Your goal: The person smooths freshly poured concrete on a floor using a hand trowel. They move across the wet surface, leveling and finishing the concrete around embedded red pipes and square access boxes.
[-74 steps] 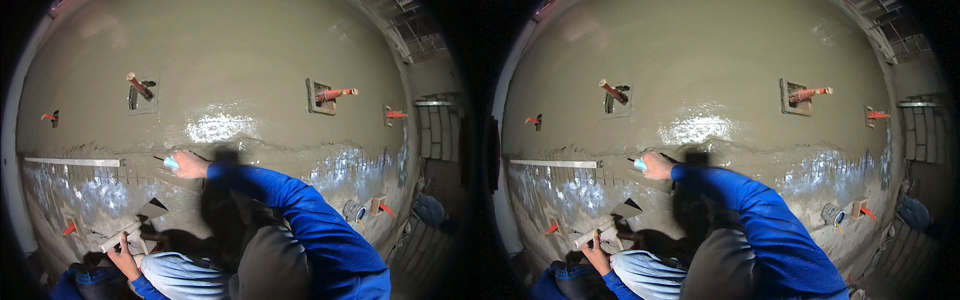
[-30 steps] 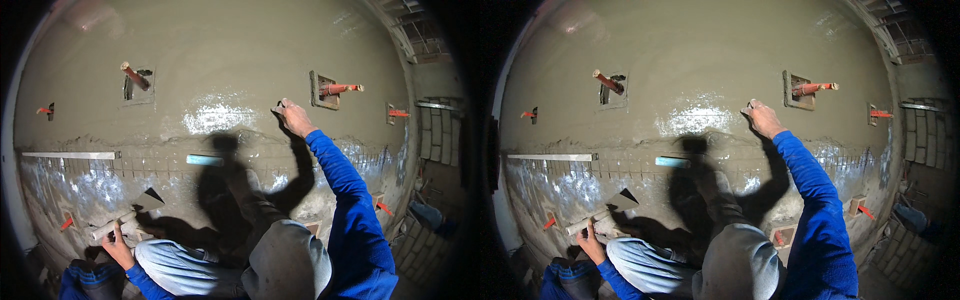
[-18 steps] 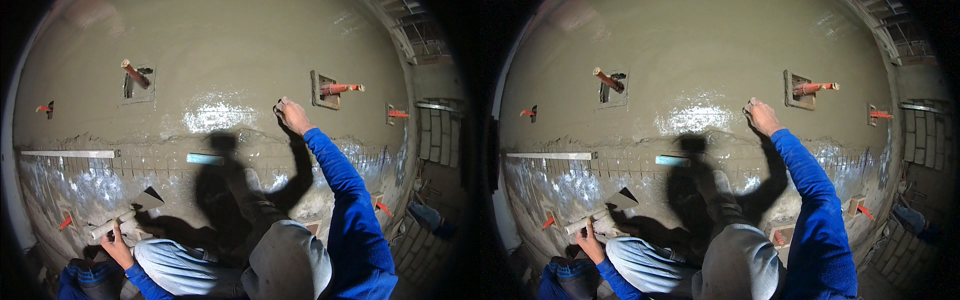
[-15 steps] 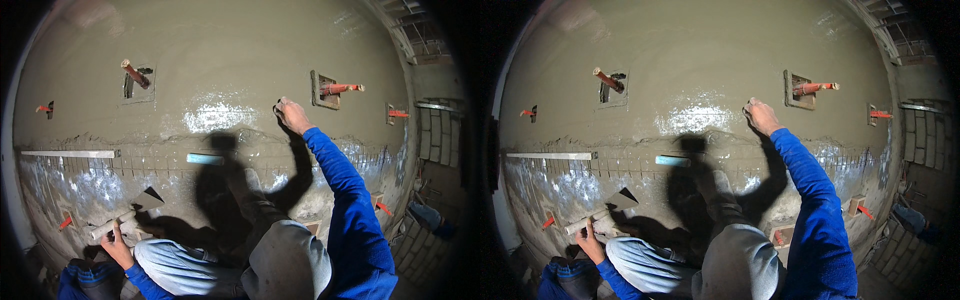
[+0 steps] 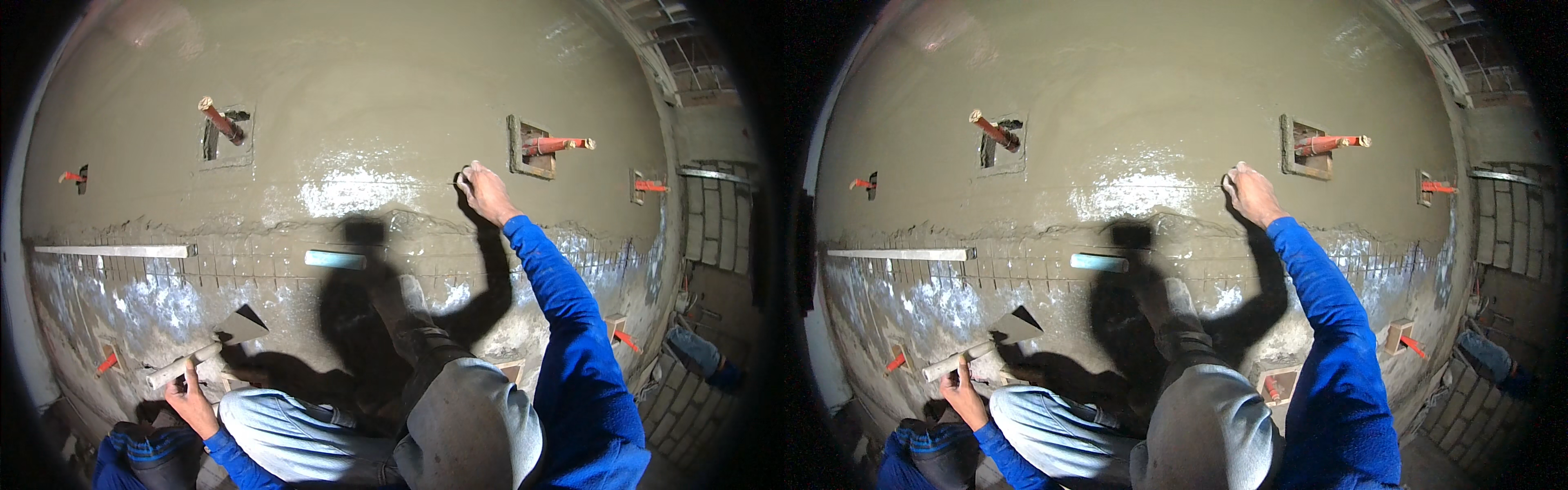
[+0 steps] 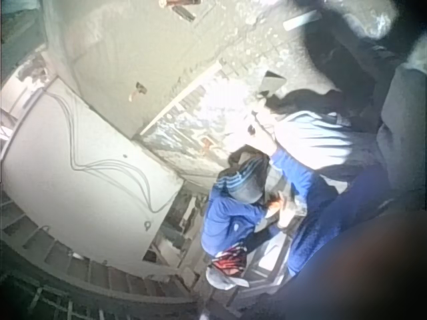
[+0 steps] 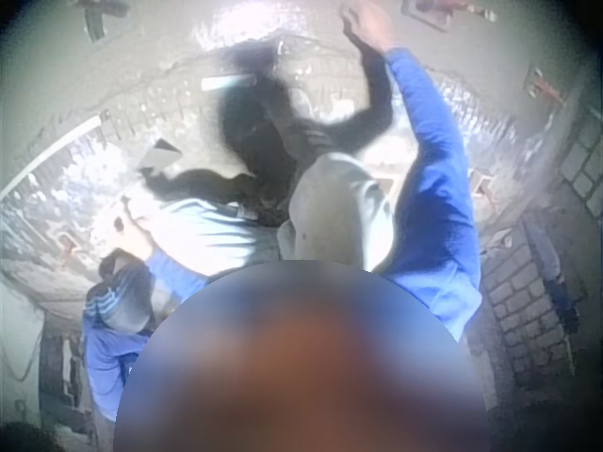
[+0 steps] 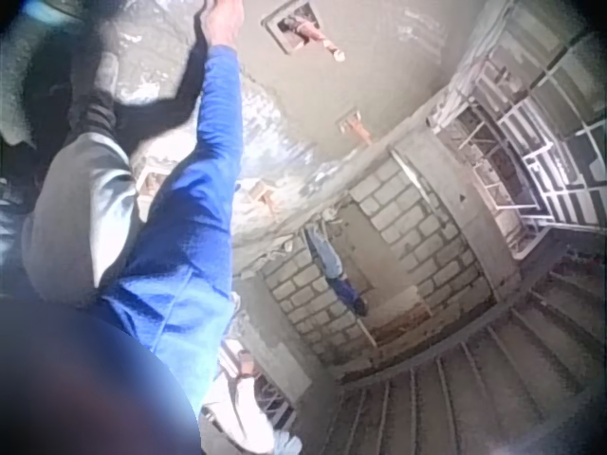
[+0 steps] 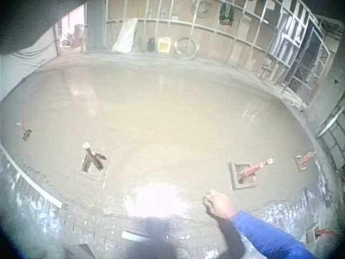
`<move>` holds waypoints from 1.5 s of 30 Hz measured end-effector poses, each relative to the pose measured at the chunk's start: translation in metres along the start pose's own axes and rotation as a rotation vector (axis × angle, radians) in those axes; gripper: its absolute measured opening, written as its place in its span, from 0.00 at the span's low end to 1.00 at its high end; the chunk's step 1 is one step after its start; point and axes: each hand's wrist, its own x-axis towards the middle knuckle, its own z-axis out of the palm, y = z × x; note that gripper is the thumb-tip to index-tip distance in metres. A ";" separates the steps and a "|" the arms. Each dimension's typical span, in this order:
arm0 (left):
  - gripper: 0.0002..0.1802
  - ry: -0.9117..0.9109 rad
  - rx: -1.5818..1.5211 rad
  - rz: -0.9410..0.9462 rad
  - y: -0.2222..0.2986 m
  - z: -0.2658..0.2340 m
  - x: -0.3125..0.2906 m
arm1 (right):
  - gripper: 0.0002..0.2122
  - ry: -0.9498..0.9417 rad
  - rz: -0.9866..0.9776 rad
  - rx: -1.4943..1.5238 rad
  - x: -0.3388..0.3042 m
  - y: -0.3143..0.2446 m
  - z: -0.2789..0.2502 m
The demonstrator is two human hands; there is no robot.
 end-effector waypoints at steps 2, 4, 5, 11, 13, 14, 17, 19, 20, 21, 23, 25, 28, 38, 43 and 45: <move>0.18 0.000 0.018 -0.003 0.001 0.000 0.000 | 0.07 0.019 0.008 0.055 -0.017 0.000 -0.006; 0.17 -0.011 0.015 -0.015 0.003 0.000 0.000 | 0.06 0.004 0.013 0.127 -0.041 -0.007 -0.015; 0.17 -0.025 0.018 -0.039 0.003 0.000 0.000 | 0.05 0.003 -0.024 0.173 -0.057 -0.013 -0.019; 0.14 0.059 0.152 0.036 0.011 0.000 -0.002 | 0.09 -0.420 -0.008 -0.108 -0.098 -0.080 -0.042; 0.14 0.038 0.151 -0.001 0.014 -0.002 -0.004 | 0.10 -0.224 -0.081 0.037 -0.079 -0.117 -0.035; 0.14 0.046 0.173 0.047 0.016 -0.003 -0.004 | 0.10 -0.129 -0.112 0.117 -0.069 -0.137 -0.032; 0.16 0.041 0.130 0.061 0.021 -0.004 -0.005 | 0.20 -0.093 -0.377 0.308 -0.042 -0.205 -0.009; 0.17 0.050 0.089 0.014 0.023 -0.005 -0.006 | 0.23 -0.162 -0.496 0.209 -0.027 -0.243 0.006; 0.17 0.063 0.141 0.014 0.024 -0.006 -0.008 | 0.25 -0.238 -0.529 0.106 -0.021 -0.258 0.010; 0.18 0.061 0.152 0.002 0.024 -0.007 -0.009 | 0.26 -0.302 -0.555 0.117 -0.017 -0.268 0.011; 0.18 0.054 0.219 -0.055 0.025 -0.012 -0.011 | 0.27 -0.419 -0.552 0.125 -0.008 -0.280 0.012; 0.19 0.081 0.143 -0.001 0.026 -0.015 -0.014 | 0.27 -0.487 -0.580 0.068 -0.004 -0.288 0.015; 0.23 0.087 0.164 -0.016 0.028 -0.017 -0.016 | 0.28 -0.443 -0.569 0.117 -0.002 -0.303 0.038; 0.14 0.021 0.168 0.072 0.006 -0.017 -0.009 | 0.11 -0.186 -0.576 0.286 -0.006 -0.331 0.080; 0.18 0.088 0.172 0.059 -0.020 -0.009 -0.004 | 0.17 -0.127 -0.361 0.681 -0.028 -0.246 0.041; 0.20 0.016 0.100 -0.053 -0.025 -0.008 0.000 | 0.16 0.027 -0.294 0.958 -0.046 -0.193 0.021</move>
